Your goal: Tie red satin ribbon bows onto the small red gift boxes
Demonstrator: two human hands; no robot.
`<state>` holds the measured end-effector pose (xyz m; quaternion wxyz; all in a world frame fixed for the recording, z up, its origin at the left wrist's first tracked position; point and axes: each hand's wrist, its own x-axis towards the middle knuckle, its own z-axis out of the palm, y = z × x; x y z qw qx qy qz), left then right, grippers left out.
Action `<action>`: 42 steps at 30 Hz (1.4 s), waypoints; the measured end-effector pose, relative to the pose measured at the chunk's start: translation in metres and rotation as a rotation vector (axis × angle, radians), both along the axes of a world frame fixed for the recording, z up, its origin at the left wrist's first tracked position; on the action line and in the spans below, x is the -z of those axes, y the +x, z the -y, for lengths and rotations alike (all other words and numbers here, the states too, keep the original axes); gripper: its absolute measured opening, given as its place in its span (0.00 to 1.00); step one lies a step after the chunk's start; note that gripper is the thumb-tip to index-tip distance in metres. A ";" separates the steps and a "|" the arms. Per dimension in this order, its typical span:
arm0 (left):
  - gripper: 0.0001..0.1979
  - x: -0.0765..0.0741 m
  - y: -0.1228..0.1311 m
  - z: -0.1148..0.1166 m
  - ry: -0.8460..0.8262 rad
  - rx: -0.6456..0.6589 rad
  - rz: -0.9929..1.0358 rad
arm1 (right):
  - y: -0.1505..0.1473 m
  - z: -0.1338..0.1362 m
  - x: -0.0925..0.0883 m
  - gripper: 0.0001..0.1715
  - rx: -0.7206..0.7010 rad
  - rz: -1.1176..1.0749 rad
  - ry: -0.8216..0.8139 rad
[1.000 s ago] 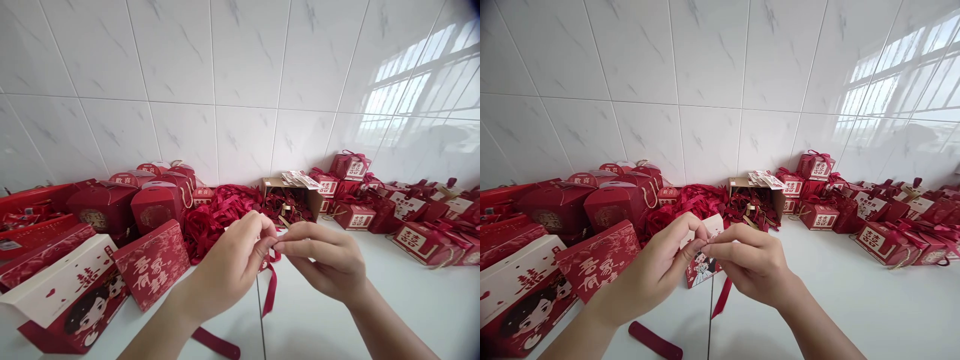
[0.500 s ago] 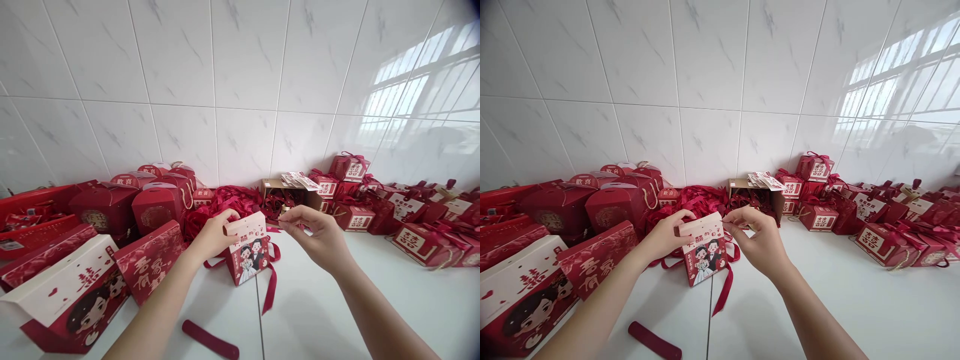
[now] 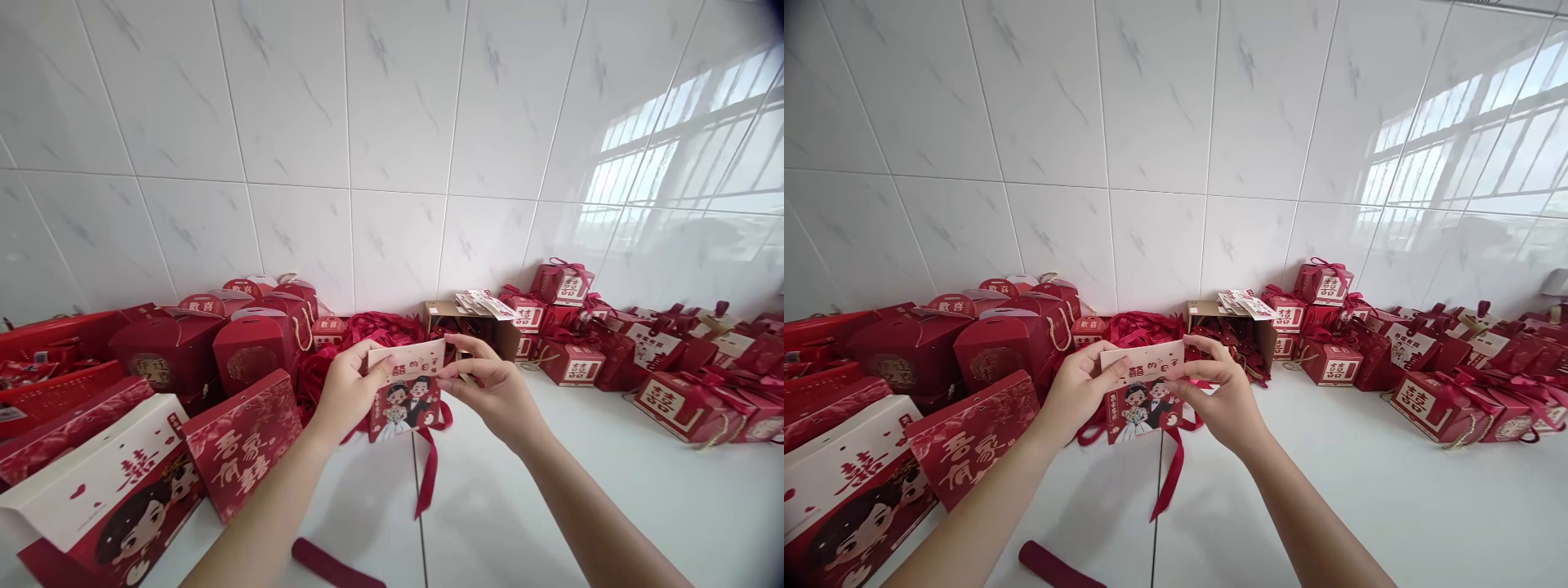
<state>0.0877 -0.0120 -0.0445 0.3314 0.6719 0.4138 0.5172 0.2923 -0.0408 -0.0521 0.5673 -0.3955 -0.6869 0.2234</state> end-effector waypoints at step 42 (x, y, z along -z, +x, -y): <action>0.06 -0.018 0.019 0.056 0.339 0.114 -0.269 | -0.010 0.028 -0.012 0.03 -0.018 0.014 0.149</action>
